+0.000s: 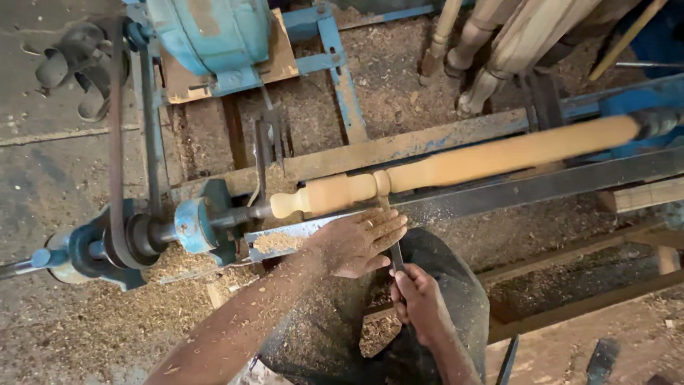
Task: The person uses a chisel to shape a rotating wooden rod on a lathe, creating decorative grooves and contours. The person holds the chisel with both hands and guides it along the spinning wood to remove shavings.
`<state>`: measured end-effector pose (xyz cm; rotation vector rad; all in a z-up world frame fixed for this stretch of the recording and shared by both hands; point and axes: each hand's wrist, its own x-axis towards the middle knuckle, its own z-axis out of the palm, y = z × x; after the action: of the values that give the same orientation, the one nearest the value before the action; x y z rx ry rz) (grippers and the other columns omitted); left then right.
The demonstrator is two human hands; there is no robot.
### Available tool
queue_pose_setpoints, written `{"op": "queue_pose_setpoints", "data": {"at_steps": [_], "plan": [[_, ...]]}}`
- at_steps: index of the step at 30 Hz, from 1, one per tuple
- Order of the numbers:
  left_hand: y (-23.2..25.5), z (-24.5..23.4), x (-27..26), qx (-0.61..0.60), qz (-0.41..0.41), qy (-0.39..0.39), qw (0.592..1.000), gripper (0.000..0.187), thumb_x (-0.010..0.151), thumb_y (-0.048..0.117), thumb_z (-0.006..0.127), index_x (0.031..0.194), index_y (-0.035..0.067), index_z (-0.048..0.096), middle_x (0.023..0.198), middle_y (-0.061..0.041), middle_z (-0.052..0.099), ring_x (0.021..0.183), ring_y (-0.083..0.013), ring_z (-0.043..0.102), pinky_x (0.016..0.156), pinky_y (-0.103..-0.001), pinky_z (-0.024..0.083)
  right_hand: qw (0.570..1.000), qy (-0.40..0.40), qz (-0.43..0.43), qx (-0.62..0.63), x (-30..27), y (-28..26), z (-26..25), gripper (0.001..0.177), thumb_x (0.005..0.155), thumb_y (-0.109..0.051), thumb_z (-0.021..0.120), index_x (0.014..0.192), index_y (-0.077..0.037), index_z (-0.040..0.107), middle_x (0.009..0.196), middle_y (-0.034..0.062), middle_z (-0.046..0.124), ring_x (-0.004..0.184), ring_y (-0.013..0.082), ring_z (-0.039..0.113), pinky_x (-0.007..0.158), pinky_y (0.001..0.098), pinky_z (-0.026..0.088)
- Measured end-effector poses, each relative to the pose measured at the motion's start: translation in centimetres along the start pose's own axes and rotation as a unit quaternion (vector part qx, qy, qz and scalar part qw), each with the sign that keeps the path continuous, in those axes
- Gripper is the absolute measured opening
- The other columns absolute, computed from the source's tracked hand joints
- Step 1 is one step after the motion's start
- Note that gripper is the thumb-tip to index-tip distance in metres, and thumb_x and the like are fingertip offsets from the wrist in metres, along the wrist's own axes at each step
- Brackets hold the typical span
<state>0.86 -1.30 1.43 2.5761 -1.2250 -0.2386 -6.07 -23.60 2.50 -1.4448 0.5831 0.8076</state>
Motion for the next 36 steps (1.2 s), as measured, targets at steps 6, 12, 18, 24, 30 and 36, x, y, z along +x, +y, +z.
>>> {"op": "queue_pose_setpoints", "data": {"at_steps": [6,12,18,24,30,36], "plan": [[0.1,-0.5,0.5,0.017,0.012,-0.021,1.0,0.071,0.104,0.047,0.033,0.159,0.005,0.021,0.169,-0.01,0.018,0.155,-0.0267,0.019,0.127,-0.042,0.012,0.999,-0.028,0.006,-0.042,1.3,-0.1,-2.7,0.019,0.1,-0.019,0.054,0.109,-0.004,0.062,0.065,0.0033,0.055,0.043,0.0102,0.044,0.037,0.0272,0.032],[0.4,-0.7,0.7,0.042,0.02,-0.052,0.998,0.07,0.104,0.044,0.034,0.162,0.007,0.018,0.171,-0.009,0.015,0.156,-0.0257,0.017,0.128,-0.043,0.011,0.975,-0.056,-0.118,-0.182,2.8,0.2,-5.4,0.023,0.104,-0.021,0.058,0.107,0.0,0.065,0.069,0.0033,0.06,0.055,0.0077,0.054,0.049,0.025,0.045],[0.5,-0.4,0.3,0.06,0.045,-0.021,0.997,0.073,0.101,0.043,0.042,0.162,0.01,0.017,0.17,-0.007,0.015,0.157,-0.025,0.015,0.128,-0.045,0.013,0.97,-0.145,0.026,-0.194,3.4,-1.3,-6.1,0.034,0.1,-0.025,0.051,0.123,-0.005,0.067,0.067,0.0011,0.06,0.045,0.0131,0.048,0.044,0.0292,0.041],[0.3,-0.9,1.0,0.037,0.009,-0.022,0.999,0.077,0.102,0.042,0.049,0.162,0.004,0.021,0.171,-0.012,0.02,0.158,-0.0279,0.016,0.129,-0.045,0.015,0.962,-0.093,0.011,-0.258,2.9,-6.0,-5.6,0.039,0.102,-0.024,0.052,0.134,-0.006,0.064,0.066,0.0032,0.063,0.048,0.0104,0.053,0.046,0.0274,0.044],[0.3,-1.4,1.2,0.017,0.002,-0.016,1.0,0.075,0.1,0.041,0.051,0.16,0.005,0.025,0.169,-0.011,0.022,0.157,-0.0288,0.019,0.128,-0.046,0.016,0.973,-0.065,-0.021,-0.223,1.9,-7.0,-4.6,0.05,0.099,-0.021,0.055,0.148,-0.014,0.055,0.064,0.0028,0.061,0.047,0.0099,0.048,0.045,0.0275,0.041],[0.3,-0.6,1.0,0.022,-0.002,0.0,1.0,0.071,0.101,0.041,0.049,0.158,0.003,0.031,0.168,-0.013,0.025,0.157,-0.0296,0.02,0.128,-0.046,0.017,0.972,-0.067,-0.018,-0.225,2.3,-6.5,-4.7,0.051,0.099,-0.019,0.055,0.15,-0.016,0.053,0.063,0.0011,0.06,0.047,0.0091,0.047,0.045,0.0265,0.041]]}}
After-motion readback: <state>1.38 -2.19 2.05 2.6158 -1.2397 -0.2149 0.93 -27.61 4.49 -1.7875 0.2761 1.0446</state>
